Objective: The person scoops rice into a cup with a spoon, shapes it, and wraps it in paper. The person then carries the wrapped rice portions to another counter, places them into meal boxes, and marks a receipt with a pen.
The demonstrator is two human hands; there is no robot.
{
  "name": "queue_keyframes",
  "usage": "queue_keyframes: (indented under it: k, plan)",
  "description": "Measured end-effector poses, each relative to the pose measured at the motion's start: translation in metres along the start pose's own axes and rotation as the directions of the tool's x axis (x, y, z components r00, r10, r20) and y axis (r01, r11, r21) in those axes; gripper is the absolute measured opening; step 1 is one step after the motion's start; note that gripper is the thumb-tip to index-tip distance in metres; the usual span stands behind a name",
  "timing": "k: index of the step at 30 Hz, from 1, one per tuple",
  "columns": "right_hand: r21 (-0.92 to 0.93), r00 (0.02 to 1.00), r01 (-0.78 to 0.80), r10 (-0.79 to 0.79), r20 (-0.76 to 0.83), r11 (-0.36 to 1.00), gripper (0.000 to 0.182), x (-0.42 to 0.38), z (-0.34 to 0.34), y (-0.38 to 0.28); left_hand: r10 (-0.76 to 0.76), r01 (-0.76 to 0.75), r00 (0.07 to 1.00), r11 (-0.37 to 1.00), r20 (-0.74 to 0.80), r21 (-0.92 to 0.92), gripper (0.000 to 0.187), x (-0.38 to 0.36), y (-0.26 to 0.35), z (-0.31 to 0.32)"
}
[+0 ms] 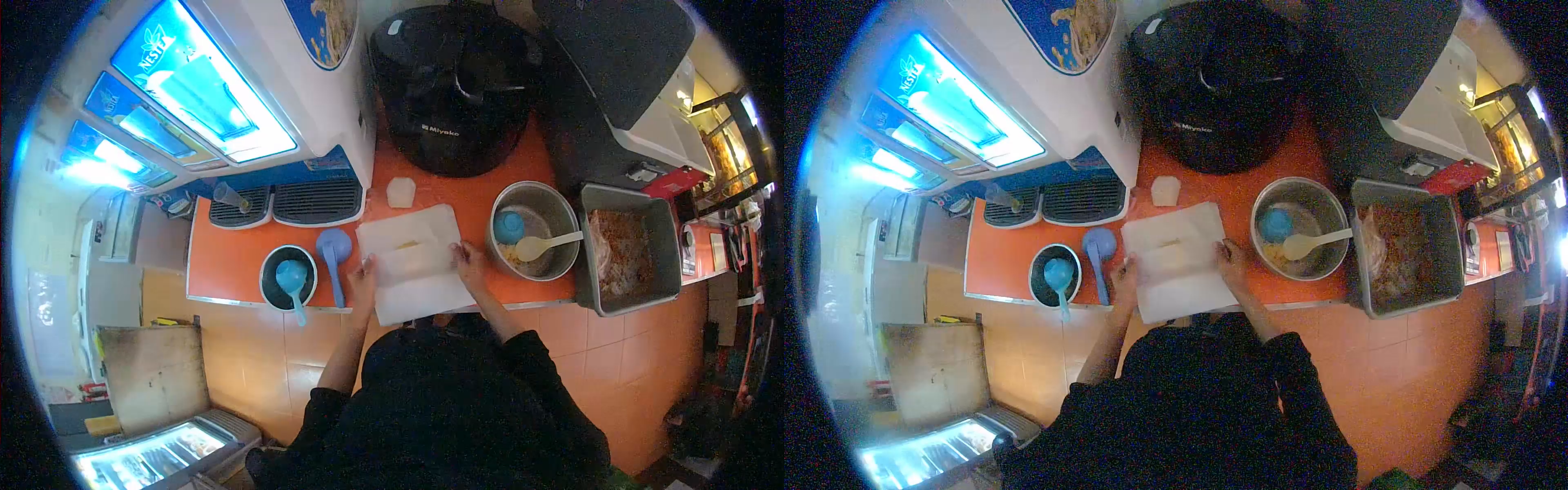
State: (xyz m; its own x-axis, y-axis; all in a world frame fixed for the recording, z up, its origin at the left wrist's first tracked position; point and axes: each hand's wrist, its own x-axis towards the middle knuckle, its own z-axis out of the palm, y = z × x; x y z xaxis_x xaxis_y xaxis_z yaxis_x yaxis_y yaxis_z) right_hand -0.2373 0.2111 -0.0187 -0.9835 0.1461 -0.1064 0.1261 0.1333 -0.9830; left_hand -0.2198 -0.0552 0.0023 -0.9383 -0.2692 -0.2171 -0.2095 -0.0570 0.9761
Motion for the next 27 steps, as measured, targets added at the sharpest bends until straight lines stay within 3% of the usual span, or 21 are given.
queue_keyframes:
  k: [1,2,3,4,8,9,10,11,13,14,15,16,18,19,20,21,22,23,24,25,27]
  plan:
    - [-0.065,0.997,-0.058,0.055,-0.048,0.996,0.021,0.001,0.001,-0.002,0.004,-0.004,1.000,1.000,0.000,-0.001,0.035,0.002,-0.003,-0.002]
    - [-0.064,0.998,-0.053,0.050,-0.047,0.997,0.021,0.002,0.001,-0.004,0.001,-0.003,1.000,0.985,0.009,0.175,0.039,0.004,-0.007,-0.006]
    - [-0.248,0.993,0.077,-0.096,-0.065,0.966,0.023,0.001,0.001,-0.005,-0.002,-0.005,1.000,0.938,0.018,0.346,0.043,0.004,-0.001,-0.007]
    - [-0.423,0.969,0.194,-0.241,-0.059,0.885,0.027,0.001,0.003,-0.006,0.005,-0.011,1.000,0.937,0.020,0.348,0.043,0.003,0.004,-0.005]
    - [-0.573,0.938,0.180,-0.315,-0.145,0.799,0.033,-0.026,0.016,-0.062,0.012,0.001,0.998,0.980,-0.063,0.199,0.048,0.000,0.008,0.006]
    - [-0.676,0.932,0.332,-0.341,0.126,0.658,0.039,-0.033,0.016,-0.077,-0.009,0.021,0.997,0.987,-0.078,0.161,0.048,0.002,0.004,0.006]
    - [-0.709,0.866,0.500,-0.311,0.392,0.497,0.046,-0.037,0.019,-0.082,-0.007,0.022,0.996,0.986,-0.088,0.163,0.048,0.005,-0.002,0.005]
    - [-0.698,0.858,0.513,-0.315,0.405,0.500,0.046,-0.042,0.024,-0.080,-0.014,0.035,0.996,0.972,-0.090,0.234,0.048,0.009,-0.007,0.003]
    - [-0.492,0.575,0.818,-0.434,0.693,0.297,0.057,-0.046,0.037,-0.075,0.000,0.044,0.989,0.953,-0.146,0.299,0.047,0.013,-0.005,-0.005]
    - [-0.505,0.625,0.768,-0.289,0.725,0.393,0.064,-0.043,0.040,-0.075,0.226,-0.136,0.956,0.905,-0.186,0.402,0.048,0.010,-0.003,-0.007]
    - [-0.463,0.583,0.800,-0.309,0.752,0.382,0.064,-0.042,0.042,-0.076,0.439,-0.289,0.877,0.808,-0.197,0.514,0.050,0.007,-0.002,-0.010]
    - [-0.497,0.604,0.788,-0.304,0.736,0.363,0.063,-0.040,0.043,-0.076,0.452,-0.278,0.860,0.805,-0.237,0.524,0.050,-0.002,0.013,-0.012]
    - [-0.544,0.639,0.763,-0.284,0.715,0.348,0.060,-0.036,0.043,-0.078,0.636,-0.343,0.744,0.625,-0.203,0.701,0.053,-0.035,0.049,-0.009]
    - [-0.532,0.628,0.772,-0.286,0.724,0.348,0.060,-0.035,0.043,-0.078,0.637,-0.332,0.741,0.625,-0.215,0.707,0.053,-0.042,0.044,-0.017]
    - [-0.533,0.630,0.770,-0.283,0.723,0.350,0.060,-0.034,0.042,-0.076,0.105,-0.019,0.981,0.888,-0.162,0.459,0.051,-0.048,0.040,-0.027]
    - [-0.539,0.637,0.764,-0.279,0.719,0.355,0.060,-0.034,0.041,-0.076,-0.431,0.406,0.900,0.882,0.063,0.241,0.050,-0.050,0.034,-0.034]
    - [-0.539,0.637,0.763,-0.279,0.718,0.356,0.060,-0.034,0.042,-0.076,-0.432,0.406,0.900,0.881,0.062,0.242,0.050,-0.045,0.024,-0.038]
    - [-0.531,0.633,0.767,-0.287,0.719,0.360,0.061,-0.033,0.041,-0.077,-0.590,0.595,0.789,0.803,0.168,0.027,0.044,-0.039,0.015,-0.041]
    - [-0.528,0.633,0.767,-0.295,0.716,0.364,0.061,-0.031,0.040,-0.078,-0.692,0.754,0.651,0.638,0.311,-0.157,0.038,-0.030,0.003,-0.044]
    - [-0.542,0.648,0.755,-0.290,0.705,0.369,0.061,-0.029,0.040,-0.077,-0.697,0.760,0.642,0.635,0.320,-0.141,0.038,-0.020,-0.010,-0.049]
    - [-0.481,0.600,0.796,-0.369,0.710,0.367,0.060,-0.027,0.038,-0.072,-0.523,0.596,0.785,0.783,0.332,-0.175,0.024,-0.006,-0.030,-0.057]
